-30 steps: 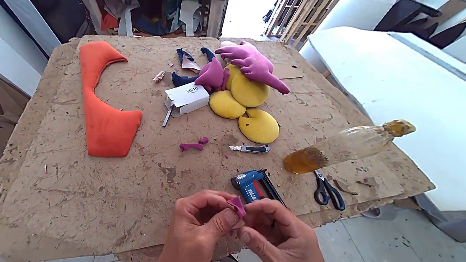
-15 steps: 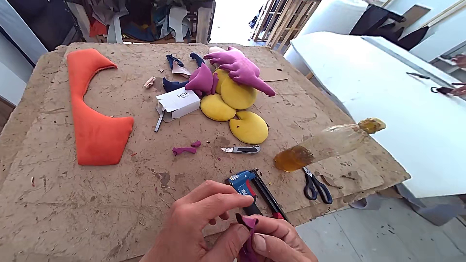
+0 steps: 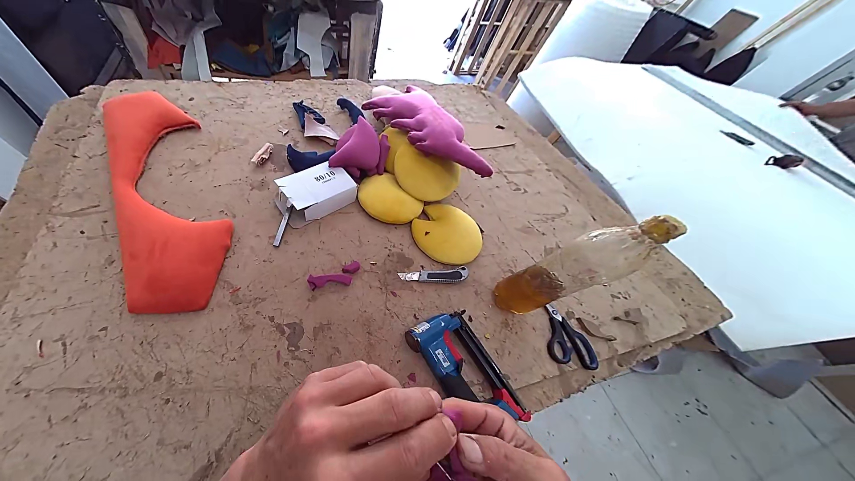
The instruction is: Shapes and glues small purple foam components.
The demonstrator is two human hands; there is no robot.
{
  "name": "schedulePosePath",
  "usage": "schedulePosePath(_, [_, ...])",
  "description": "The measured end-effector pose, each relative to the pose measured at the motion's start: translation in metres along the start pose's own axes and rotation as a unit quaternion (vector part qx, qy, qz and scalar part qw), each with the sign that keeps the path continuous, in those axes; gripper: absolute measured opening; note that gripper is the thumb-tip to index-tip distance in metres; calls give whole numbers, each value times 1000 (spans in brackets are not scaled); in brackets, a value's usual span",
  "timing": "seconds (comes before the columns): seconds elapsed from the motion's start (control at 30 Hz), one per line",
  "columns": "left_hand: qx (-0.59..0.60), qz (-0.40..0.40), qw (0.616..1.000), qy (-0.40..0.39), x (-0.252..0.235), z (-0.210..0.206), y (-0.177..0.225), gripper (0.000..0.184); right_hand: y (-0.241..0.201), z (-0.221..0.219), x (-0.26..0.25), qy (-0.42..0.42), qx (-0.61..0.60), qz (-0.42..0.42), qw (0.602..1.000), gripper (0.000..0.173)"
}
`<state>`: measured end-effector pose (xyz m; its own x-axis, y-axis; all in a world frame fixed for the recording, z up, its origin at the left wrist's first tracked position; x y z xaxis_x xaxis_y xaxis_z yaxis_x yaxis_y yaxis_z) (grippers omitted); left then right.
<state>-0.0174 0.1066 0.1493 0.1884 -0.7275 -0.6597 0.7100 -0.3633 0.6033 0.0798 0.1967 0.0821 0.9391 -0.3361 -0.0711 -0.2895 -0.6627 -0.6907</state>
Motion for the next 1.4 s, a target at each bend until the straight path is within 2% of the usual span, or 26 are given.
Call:
schedulePosePath(0.1, [-13, 4, 1000, 17, 5, 5, 0, 15, -3, -1, -4, -39, -14, 8, 999, 26])
schedulePosePath(0.17, [2, 32, 997, 66, 10, 11, 0, 10, -7, -2, -8, -46, -28, 20, 998, 28])
schedulePosePath(0.27, [45, 156, 976, 144, 21, 17, -7, 9, -15, 0, -15, -64, -17, 62, 996, 26])
schedulePosePath(0.37, [198, 326, 915, 131, 32, -2, -30, 24, -26, 6, -19, -52, 176, 160, 970, 22])
schedulePosePath(0.47, [383, 403, 827, 80, 41, -33, -47, 47, -28, 10, -20, -46, 362, 219, 905, 21])
schedulePosePath(0.5, [408, 407, 815, 66, 43, -38, -48, 51, -25, 13, -20, -45, 384, 223, 895, 21])
schedulePosePath(0.53, [394, 400, 826, 60, 44, -39, -48, 52, -21, 17, -21, -44, 384, 219, 896, 21])
schedulePosePath(0.57, [337, 390, 854, 65, 45, -36, -47, 49, -14, 24, -23, -40, 368, 209, 905, 21])
schedulePosePath(0.63, [141, 378, 911, 90, 55, -32, -51, 41, 8, 45, -27, -18, 311, 161, 937, 23])
schedulePosePath(0.67, [31, 376, 921, 101, 64, -34, -56, 37, 24, 61, -27, 7, 286, 125, 950, 23])
schedulePosePath(0.73, [-125, 384, 909, 100, 85, -45, -73, 29, 61, 101, -25, 77, 287, 46, 954, 26])
schedulePosePath(0.8, [-230, 392, 888, 72, 108, -63, -99, 24, 90, 137, -23, 154, 370, -12, 916, 26])
schedulePosePath(0.83, [-271, 387, 880, 53, 121, -74, -112, 22, 100, 152, -21, 171, 439, -32, 881, 27])
schedulePosePath(0.9, [-335, 367, 868, 15, 144, -98, -133, 18, 108, 168, -18, 164, 596, -24, 786, 26])
schedulePosePath(0.97, [-353, 352, 867, -4, 153, -109, -139, 17, 107, 166, -19, 137, 695, 25, 705, 22])
schedulePosePath(1.0, [-343, 354, 870, -15, 152, -109, -139, 20, 106, 163, -19, 125, 715, 42, 686, 21])
schedulePosePath(1.13, [-255, 363, 886, -138, 151, -106, -140, 40, 102, 160, -18, 104, 722, 59, 681, 20])
schedulePosePath(1.27, [-234, 290, 904, -210, 147, -102, -145, 30, 103, 153, -20, 98, 724, 92, 677, 17])
schedulePosePath(1.4, [-263, 247, 911, -202, 140, -103, -144, 22, 105, 138, -21, 70, 758, 166, 627, 14])
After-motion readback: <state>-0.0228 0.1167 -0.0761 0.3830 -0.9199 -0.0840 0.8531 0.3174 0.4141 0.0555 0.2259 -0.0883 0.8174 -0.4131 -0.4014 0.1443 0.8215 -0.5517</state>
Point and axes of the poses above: each hand's wrist, its own x-axis away from the middle knuckle, its own z-axis out of the back of the hand, y = z × x, the point moved 9 cm from there along -x, towards the middle knuckle, and after that the axes turned 10 degrees about z, right-handed, at the moved point
